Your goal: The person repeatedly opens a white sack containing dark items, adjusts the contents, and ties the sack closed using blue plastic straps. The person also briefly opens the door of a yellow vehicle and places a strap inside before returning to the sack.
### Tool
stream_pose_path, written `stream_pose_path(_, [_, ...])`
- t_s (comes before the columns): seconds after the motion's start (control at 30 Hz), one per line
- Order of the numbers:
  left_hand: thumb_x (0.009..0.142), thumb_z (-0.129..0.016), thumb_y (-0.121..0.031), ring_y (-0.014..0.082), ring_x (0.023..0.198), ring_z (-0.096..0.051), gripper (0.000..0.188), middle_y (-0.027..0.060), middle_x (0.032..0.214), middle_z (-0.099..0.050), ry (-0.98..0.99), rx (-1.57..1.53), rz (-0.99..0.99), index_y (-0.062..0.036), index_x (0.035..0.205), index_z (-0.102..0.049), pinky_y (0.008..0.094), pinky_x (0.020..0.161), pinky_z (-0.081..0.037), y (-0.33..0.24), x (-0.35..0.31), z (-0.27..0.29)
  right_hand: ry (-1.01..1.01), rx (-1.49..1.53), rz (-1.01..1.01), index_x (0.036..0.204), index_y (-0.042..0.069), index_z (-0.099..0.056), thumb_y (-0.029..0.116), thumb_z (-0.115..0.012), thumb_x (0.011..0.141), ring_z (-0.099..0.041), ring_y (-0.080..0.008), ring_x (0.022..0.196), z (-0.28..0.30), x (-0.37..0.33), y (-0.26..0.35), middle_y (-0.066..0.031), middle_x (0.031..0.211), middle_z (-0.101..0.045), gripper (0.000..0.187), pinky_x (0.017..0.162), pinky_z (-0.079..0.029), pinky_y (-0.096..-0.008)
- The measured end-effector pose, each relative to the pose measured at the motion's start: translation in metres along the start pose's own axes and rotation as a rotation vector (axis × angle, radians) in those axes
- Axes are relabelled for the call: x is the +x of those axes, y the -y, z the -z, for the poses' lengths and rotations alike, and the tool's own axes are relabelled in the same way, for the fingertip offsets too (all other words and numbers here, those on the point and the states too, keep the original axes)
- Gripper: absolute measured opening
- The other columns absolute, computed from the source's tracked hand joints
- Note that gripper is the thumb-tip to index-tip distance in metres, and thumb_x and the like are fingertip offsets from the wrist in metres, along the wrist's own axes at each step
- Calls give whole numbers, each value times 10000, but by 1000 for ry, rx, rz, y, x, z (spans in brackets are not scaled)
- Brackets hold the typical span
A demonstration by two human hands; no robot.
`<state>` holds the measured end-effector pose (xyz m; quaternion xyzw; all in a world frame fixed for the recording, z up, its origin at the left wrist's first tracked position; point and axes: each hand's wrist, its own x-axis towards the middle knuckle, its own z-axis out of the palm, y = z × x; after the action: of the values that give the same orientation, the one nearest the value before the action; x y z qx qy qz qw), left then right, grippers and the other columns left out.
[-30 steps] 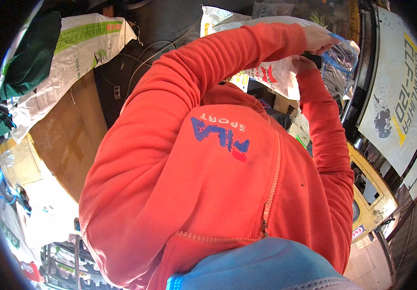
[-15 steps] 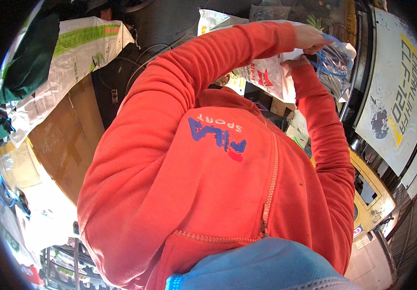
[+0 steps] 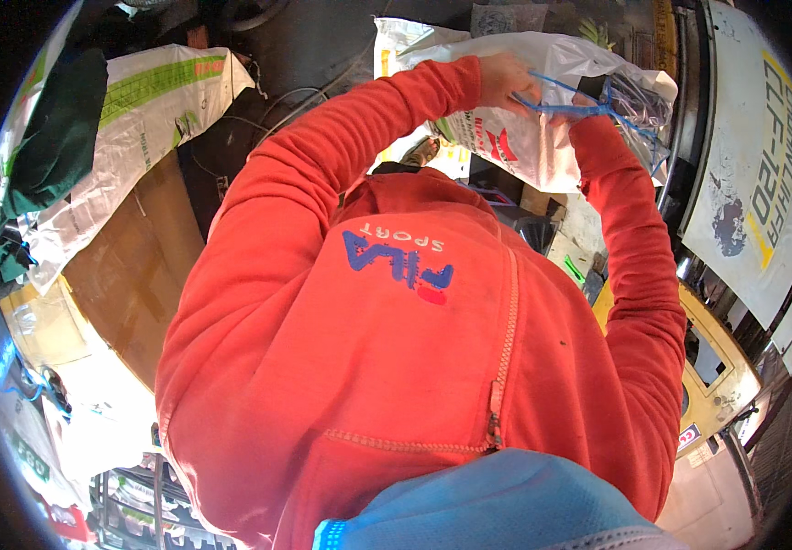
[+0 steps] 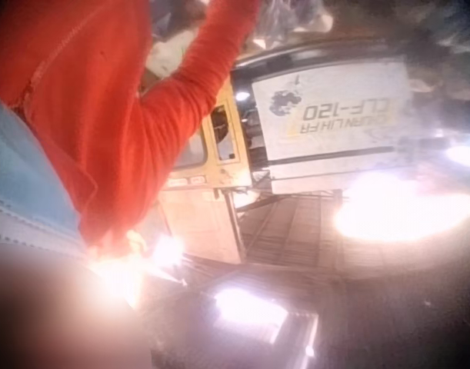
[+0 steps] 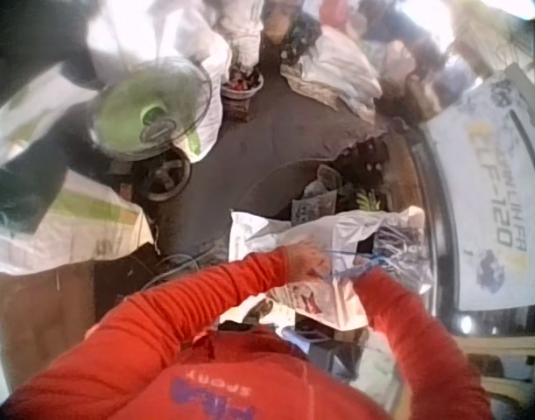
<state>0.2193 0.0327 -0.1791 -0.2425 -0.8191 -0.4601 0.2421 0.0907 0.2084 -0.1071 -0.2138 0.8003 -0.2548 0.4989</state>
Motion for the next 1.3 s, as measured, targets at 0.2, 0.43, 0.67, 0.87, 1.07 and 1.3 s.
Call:
stream_pose_path(0.2, [717,-680,-361,292,669,-584,303,77,685,-594,-61,7,154,-143,919,-625,399,612,-440,-17,0,-10,62,19,-15,1087,5,-508,183,-713,653,-574,-170,807,4,4,7,-83,968,-600,512,709,-469,-306])
stream_pose_path(0.43, [754,-639,-364,317,671,-595,295,130,745,-618,-140,-141,430,-136,940,-629,394,599,-456,-32,8,-25,-195,-233,102,976,15,-509,210,-684,685,-580,-215,771,-6,-4,-6,-113,881,-597,392,658,-459,-346])
stream_pose_path(0.67, [761,-603,-255,301,750,-607,212,114,803,-639,99,-6,512,-124,925,-635,367,661,-465,-32,15,-15,-432,-549,371,889,-5,-480,214,-631,735,-573,-364,774,-5,-1,-34,-199,807,-560,308,635,-452,-410])
stream_pose_path(0.87, [711,-606,-179,281,759,-613,235,117,819,-641,158,-71,457,-109,934,-636,347,674,-468,-22,21,-11,-338,-696,454,910,-3,-495,202,-626,739,-596,-346,745,-3,5,-26,-179,788,-594,298,641,-469,-400])
stream_pose_path(1.07, [732,-614,-182,188,689,-586,224,83,743,-627,316,-179,464,-69,924,-634,308,644,-454,-35,21,27,-374,-470,31,1046,14,-550,262,-694,707,-579,-206,788,-24,-32,31,-130,936,-608,444,678,-464,-308])
stream_pose_path(1.3, [764,-610,-168,77,646,-493,225,7,699,-585,482,-542,401,-13,928,-621,260,595,-423,-46,52,89,-886,-1021,592,1009,87,-589,199,-624,746,-533,-309,896,-98,-98,57,-153,1013,-570,287,792,-396,-416])
